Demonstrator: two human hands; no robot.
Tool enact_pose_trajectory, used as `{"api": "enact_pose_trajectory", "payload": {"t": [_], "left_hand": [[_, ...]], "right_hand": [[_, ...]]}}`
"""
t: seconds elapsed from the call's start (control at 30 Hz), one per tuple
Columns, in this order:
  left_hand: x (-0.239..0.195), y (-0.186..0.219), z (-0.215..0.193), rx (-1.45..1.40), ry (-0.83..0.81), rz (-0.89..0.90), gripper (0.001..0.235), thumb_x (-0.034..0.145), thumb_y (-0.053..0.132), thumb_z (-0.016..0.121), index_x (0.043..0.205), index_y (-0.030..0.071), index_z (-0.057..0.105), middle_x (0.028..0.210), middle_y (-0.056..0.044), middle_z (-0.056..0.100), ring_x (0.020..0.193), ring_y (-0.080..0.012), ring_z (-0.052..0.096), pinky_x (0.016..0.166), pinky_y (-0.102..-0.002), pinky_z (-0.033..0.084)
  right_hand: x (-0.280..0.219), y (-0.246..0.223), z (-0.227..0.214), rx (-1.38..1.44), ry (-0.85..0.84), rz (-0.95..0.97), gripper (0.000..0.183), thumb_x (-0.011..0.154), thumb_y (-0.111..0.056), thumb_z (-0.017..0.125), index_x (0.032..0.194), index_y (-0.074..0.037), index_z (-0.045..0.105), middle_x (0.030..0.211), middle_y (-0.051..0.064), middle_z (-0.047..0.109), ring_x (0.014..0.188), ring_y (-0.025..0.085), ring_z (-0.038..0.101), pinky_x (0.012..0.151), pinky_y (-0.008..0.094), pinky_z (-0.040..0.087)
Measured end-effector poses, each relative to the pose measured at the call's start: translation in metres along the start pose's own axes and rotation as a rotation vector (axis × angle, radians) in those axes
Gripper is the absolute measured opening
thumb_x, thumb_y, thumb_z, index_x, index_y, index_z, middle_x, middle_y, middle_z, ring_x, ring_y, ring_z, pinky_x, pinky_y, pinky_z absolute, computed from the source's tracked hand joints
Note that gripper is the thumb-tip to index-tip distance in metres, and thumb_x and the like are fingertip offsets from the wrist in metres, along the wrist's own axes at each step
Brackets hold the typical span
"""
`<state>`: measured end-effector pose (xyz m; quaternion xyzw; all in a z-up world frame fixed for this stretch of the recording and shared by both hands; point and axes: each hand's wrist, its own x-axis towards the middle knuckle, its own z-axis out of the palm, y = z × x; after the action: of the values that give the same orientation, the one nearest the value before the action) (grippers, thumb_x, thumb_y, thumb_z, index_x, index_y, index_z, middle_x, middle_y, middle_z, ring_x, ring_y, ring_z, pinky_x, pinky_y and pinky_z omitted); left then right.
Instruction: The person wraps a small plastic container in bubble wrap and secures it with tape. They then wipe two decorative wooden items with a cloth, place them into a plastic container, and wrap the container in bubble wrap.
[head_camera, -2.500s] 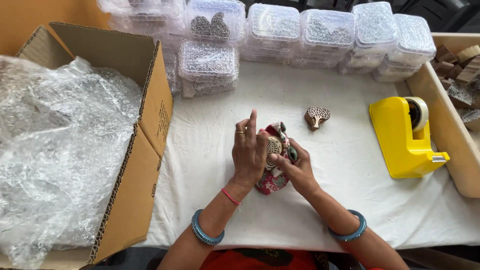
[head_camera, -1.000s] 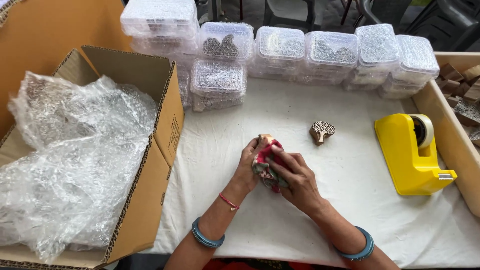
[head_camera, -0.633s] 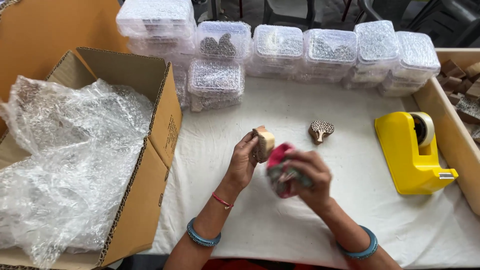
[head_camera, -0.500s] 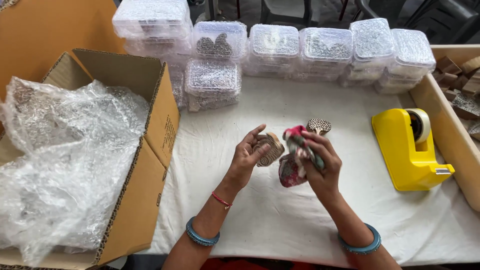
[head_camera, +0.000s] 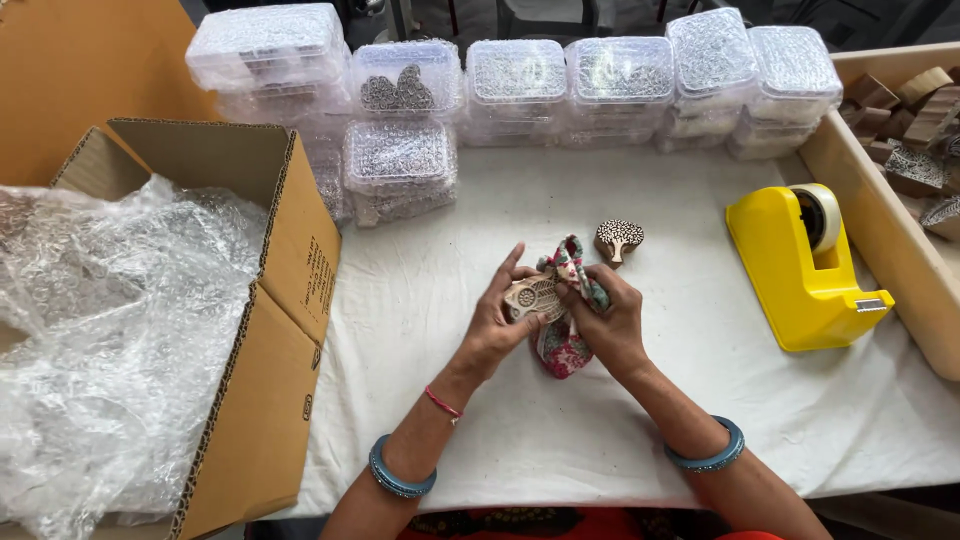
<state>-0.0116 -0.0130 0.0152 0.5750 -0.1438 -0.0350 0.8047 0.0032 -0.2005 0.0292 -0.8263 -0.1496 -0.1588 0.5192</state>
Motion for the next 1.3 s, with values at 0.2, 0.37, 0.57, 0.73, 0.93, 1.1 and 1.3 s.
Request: {"api": "enact_pose_trajectory", "payload": {"t": [0.2, 0.37, 0.57, 0.73, 0.93, 1.1, 1.3], "left_hand": [[-0.003, -0.002, 0.01, 0.515, 0.136, 0.305, 0.102, 0.087, -0.011, 0.072, 0.167, 0.016, 0.014, 0.137, -0.013, 0.062, 0.123, -0.0257, 0.065, 0.101, -0.035, 0.06], [-0.006, 0.001, 0.013, 0.805, 0.224, 0.437, 0.104, 0.086, -0.007, 0.072, 0.166, 0.019, 0.013, 0.121, -0.014, 0.071, 0.108, -0.0293, 0.073, 0.09, -0.038, 0.063], [-0.011, -0.019, 0.008, 0.974, 0.229, 0.294, 0.1, 0.093, 0.007, 0.076, 0.166, 0.018, 0.008, 0.092, -0.014, 0.072, 0.08, -0.0285, 0.075, 0.071, -0.04, 0.062], [-0.004, 0.0, 0.003, 0.915, 0.251, 0.366, 0.101, 0.094, 0.01, 0.072, 0.166, 0.016, 0.002, 0.109, -0.016, 0.073, 0.085, -0.0278, 0.077, 0.071, -0.036, 0.065], [-0.005, -0.004, 0.006, 0.933, 0.327, 0.431, 0.101, 0.094, 0.013, 0.073, 0.165, 0.015, 0.0, 0.116, -0.016, 0.074, 0.088, -0.0275, 0.077, 0.073, -0.036, 0.065], [-0.006, -0.003, 0.006, 1.024, 0.3, 0.554, 0.1, 0.095, 0.006, 0.072, 0.168, 0.017, 0.004, 0.112, -0.012, 0.075, 0.093, -0.0274, 0.077, 0.079, -0.038, 0.065], [-0.002, 0.002, 0.0, 0.957, 0.38, 0.453, 0.098, 0.087, 0.008, 0.079, 0.165, 0.015, 0.02, 0.111, -0.013, 0.072, 0.091, -0.0246, 0.073, 0.078, -0.034, 0.062]], "right_hand": [[-0.001, 0.0, 0.0, 0.053, 0.063, 0.08, 0.018, 0.092, -0.013, 0.078, 0.102, 0.0, 0.071, 0.083, 0.006, 0.073, 0.071, 0.011, 0.068, 0.06, 0.028, 0.055], [-0.002, -0.014, -0.011, 0.005, 0.102, -0.144, 0.023, 0.09, -0.008, 0.077, 0.11, 0.001, 0.069, 0.103, 0.011, 0.071, 0.089, 0.018, 0.069, 0.073, 0.032, 0.058], [-0.017, -0.022, 0.003, -0.243, -0.082, -0.529, 0.041, 0.071, 0.0, 0.077, 0.112, -0.003, 0.073, 0.125, 0.012, 0.068, 0.1, 0.026, 0.065, 0.078, 0.037, 0.058], [-0.017, -0.04, 0.0, -0.325, -0.216, -0.651, 0.038, 0.065, -0.003, 0.08, 0.103, -0.007, 0.078, 0.121, 0.008, 0.071, 0.086, 0.024, 0.064, 0.063, 0.034, 0.056], [-0.01, -0.031, -0.012, -0.267, -0.122, -0.642, 0.039, 0.069, -0.008, 0.083, 0.107, -0.011, 0.076, 0.12, 0.001, 0.071, 0.093, 0.02, 0.066, 0.075, 0.034, 0.059], [-0.011, -0.04, -0.004, -0.345, -0.179, -0.57, 0.045, 0.065, -0.006, 0.077, 0.11, -0.003, 0.076, 0.121, 0.008, 0.071, 0.093, 0.025, 0.064, 0.074, 0.036, 0.058], [-0.008, -0.045, -0.028, -0.336, -0.641, -0.352, 0.032, 0.071, -0.01, 0.079, 0.104, -0.01, 0.077, 0.107, 0.0, 0.074, 0.094, 0.023, 0.067, 0.075, 0.037, 0.058]]}}
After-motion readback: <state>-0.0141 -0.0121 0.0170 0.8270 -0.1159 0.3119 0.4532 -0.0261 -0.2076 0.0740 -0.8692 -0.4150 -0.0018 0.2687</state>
